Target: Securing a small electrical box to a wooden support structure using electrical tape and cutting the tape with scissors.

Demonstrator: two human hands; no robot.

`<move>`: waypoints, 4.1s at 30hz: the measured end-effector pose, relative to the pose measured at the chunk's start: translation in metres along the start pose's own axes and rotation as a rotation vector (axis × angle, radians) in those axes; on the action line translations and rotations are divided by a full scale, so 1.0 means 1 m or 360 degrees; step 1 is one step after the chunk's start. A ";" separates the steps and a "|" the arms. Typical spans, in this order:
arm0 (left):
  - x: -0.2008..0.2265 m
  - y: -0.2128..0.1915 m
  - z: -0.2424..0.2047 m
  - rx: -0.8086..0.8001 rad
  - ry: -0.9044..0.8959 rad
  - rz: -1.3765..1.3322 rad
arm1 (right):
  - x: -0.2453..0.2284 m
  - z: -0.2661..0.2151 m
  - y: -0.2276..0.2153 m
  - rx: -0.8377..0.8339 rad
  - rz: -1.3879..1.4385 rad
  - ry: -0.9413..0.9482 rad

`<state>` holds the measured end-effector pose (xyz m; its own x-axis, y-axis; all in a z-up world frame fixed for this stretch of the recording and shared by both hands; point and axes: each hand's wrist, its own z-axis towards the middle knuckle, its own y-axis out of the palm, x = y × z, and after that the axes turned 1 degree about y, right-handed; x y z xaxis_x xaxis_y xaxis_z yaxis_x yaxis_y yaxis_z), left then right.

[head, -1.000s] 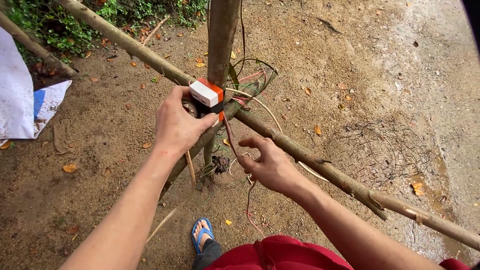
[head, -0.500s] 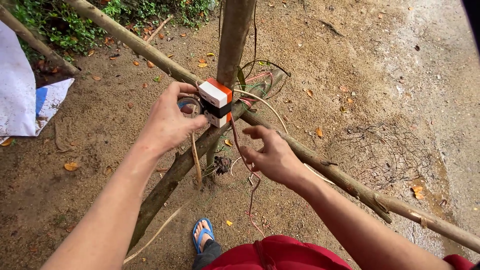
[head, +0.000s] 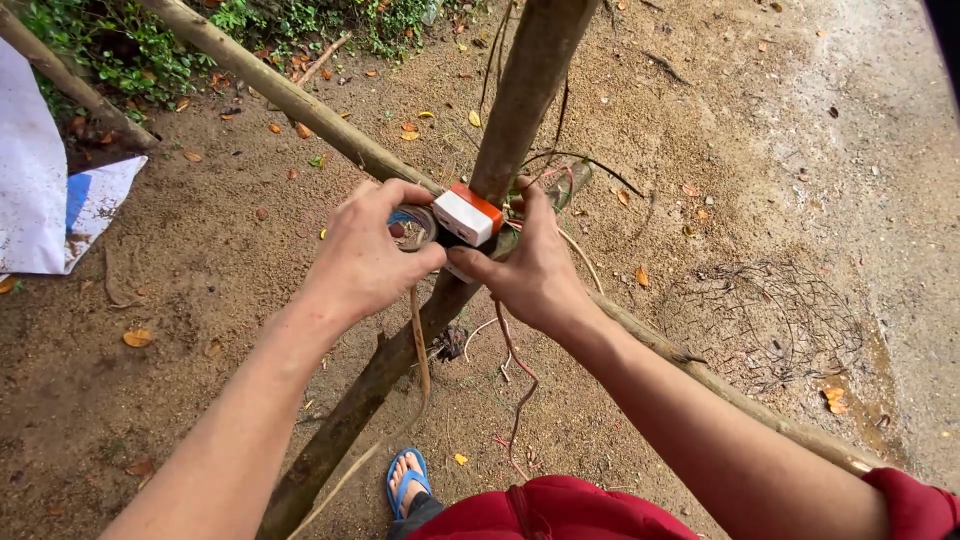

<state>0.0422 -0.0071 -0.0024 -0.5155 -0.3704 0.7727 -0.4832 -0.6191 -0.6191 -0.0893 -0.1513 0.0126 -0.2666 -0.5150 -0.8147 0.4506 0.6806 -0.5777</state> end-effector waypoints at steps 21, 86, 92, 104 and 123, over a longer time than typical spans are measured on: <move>-0.017 -0.010 0.012 -0.0095 0.0137 -0.0137 | 0.040 0.018 0.025 0.0077 0.0152 0.0171; 0.032 -0.028 -0.009 -0.0279 -0.0907 -0.0529 | 0.024 0.018 0.006 -0.0130 0.0033 0.0292; 0.050 -0.022 -0.023 -0.0150 -0.1003 -0.0467 | 0.018 0.016 0.005 -0.0171 0.0051 0.0266; 0.017 0.035 -0.047 0.0238 -0.0260 -0.0143 | 0.048 0.022 0.011 -0.0116 0.0070 0.0147; 0.023 0.032 -0.046 0.0277 -0.0458 -0.0029 | 0.037 0.013 0.004 -0.0159 0.0130 0.0126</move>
<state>-0.0174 -0.0040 -0.0113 -0.2752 -0.5231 0.8066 -0.3497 -0.7271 -0.5908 -0.0861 -0.1745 -0.0187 -0.3006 -0.4161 -0.8582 0.3873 0.7690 -0.5085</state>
